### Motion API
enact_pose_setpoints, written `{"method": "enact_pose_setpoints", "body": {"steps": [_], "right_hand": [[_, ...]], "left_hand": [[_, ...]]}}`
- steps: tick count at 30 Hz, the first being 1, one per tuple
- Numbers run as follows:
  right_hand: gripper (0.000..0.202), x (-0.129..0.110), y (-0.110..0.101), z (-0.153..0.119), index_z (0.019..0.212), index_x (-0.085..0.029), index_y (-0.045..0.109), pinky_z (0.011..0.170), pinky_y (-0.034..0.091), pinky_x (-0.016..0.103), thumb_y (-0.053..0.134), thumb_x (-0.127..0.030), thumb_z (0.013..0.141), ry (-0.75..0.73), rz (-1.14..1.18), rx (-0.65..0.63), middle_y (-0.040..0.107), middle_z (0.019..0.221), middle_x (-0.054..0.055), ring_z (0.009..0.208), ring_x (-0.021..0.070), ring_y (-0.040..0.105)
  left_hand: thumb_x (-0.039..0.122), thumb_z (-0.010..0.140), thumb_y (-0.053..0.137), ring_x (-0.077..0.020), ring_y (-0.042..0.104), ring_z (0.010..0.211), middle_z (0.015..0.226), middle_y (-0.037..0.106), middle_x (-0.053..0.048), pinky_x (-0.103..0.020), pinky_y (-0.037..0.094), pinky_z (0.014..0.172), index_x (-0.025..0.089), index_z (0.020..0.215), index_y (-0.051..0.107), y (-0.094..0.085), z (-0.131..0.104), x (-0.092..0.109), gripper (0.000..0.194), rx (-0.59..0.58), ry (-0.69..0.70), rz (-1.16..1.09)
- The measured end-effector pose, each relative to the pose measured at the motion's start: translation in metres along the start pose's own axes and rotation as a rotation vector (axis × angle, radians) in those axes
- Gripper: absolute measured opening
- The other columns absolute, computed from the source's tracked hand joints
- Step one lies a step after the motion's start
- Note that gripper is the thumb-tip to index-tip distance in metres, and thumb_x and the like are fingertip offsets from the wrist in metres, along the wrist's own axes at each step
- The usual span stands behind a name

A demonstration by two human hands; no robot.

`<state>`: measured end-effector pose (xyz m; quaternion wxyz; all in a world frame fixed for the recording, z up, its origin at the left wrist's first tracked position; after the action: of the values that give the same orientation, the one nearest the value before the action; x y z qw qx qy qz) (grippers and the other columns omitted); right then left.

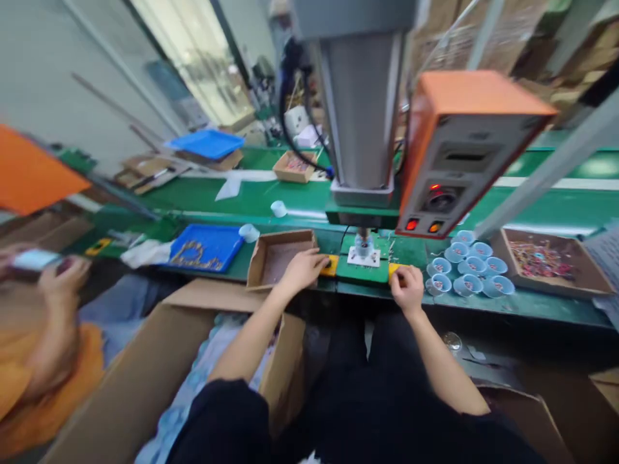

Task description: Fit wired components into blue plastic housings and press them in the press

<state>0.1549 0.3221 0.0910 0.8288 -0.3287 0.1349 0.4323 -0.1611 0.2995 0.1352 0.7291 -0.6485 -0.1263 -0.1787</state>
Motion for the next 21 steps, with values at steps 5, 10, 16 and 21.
{"method": "enact_pose_setpoints", "body": {"steps": [5,10,16,21], "right_hand": [[0.013,0.008,-0.001,0.002,0.085,-0.022,0.068,0.091,0.054,0.047,0.062,-0.031,0.094,0.035,-0.013,-0.101,0.072,0.09,0.009,0.09,0.0267,0.068],[0.047,-0.013,0.019,0.047,0.129,-0.021,0.066,0.102,0.054,0.051,0.071,-0.049,0.092,0.06,0.083,-0.294,0.072,0.127,0.015,0.112,0.031,0.069],[0.06,-0.047,0.082,0.105,0.124,-0.021,0.069,0.092,0.059,0.047,0.081,-0.063,0.083,0.223,0.278,-0.642,0.077,0.11,0.009,0.101,0.0299,0.073],[0.049,-0.039,0.059,0.137,0.12,-0.024,0.074,0.104,0.058,0.051,0.084,-0.056,0.084,0.013,0.06,-0.516,0.074,0.121,0.009,0.121,0.036,0.066]], "left_hand": [[0.038,0.103,0.05,-0.0244,0.077,0.111,0.117,0.083,-0.01,-0.037,0.058,0.104,0.018,0.12,0.08,-0.031,-0.069,-0.076,0.04,0.394,-0.285,-0.249],[0.037,0.095,0.06,-0.0283,0.076,0.107,0.113,0.083,-0.012,-0.039,0.057,0.101,0.019,0.108,0.083,-0.033,-0.1,-0.109,0.032,0.285,-0.369,-0.016],[0.034,0.083,0.076,-0.0267,0.077,0.098,0.106,0.084,-0.009,-0.029,0.054,0.083,0.022,0.104,0.085,-0.001,-0.01,-0.085,0.025,-0.355,-0.102,0.081],[0.02,0.086,0.064,-0.0273,0.077,0.095,0.101,0.083,-0.014,-0.029,0.054,0.081,0.02,0.093,0.083,0.025,0.019,-0.067,0.02,-0.502,0.073,0.303]]}}
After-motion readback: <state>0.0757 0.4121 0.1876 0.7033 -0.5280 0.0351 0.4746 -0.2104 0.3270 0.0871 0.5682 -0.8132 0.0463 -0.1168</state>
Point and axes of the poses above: each hand's wrist, its own z-axis towards the middle knuckle, its own y-axis out of the palm, x = y × z, the point moved 8 cm from there along z, towards the middle knuckle
